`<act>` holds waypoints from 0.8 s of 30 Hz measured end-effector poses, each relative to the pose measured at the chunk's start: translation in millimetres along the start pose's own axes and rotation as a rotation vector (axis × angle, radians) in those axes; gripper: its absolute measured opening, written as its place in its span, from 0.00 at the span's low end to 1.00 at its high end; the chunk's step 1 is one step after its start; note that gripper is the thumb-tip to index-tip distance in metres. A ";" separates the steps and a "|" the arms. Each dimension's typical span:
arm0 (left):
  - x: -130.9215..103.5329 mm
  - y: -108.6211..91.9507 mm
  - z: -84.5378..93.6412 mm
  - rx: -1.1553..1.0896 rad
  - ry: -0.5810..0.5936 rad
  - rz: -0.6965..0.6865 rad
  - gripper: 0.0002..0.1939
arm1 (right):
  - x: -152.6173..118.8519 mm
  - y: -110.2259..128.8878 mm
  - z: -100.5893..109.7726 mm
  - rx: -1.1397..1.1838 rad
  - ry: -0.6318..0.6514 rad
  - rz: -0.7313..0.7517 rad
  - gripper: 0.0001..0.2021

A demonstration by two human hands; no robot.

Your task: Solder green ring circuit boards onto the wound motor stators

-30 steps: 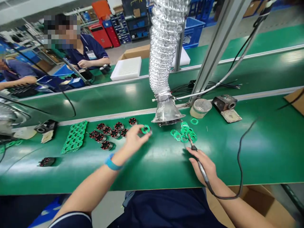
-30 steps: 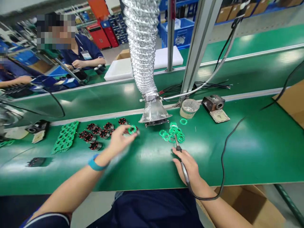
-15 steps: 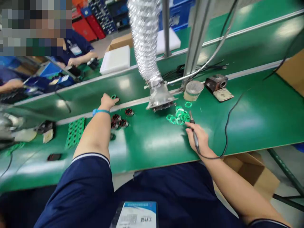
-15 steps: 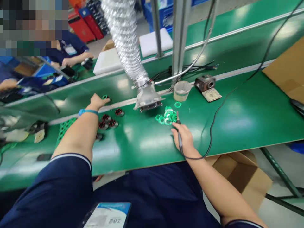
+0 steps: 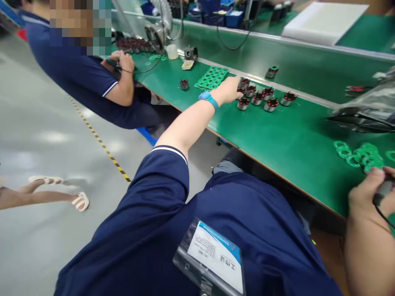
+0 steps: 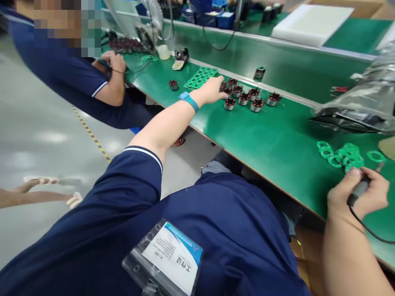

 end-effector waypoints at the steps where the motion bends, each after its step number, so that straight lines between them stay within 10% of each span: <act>1: -8.6 15.9 -5.4 -0.027 0.016 0.046 0.29 | 0.2 1.9 0.8 -0.004 -0.005 0.005 0.25; 9: -70.8 86.8 -55.9 -0.335 -0.093 0.266 0.22 | -6.2 -11.0 -9.1 -0.121 0.013 0.045 0.26; 24: -76.3 104.0 -70.2 -0.204 -0.262 0.172 0.14 | -5.7 -9.1 -6.6 -0.083 0.055 -0.223 0.20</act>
Point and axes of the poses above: each hand's wrist, its own x-axis towards the middle knuckle, its own z-axis out of the back of the hand, y = z × x, the point moved 3 cm from there along x, towards the middle knuckle, and after that the axes turned 14 degrees about z, right-handed, at the moved point
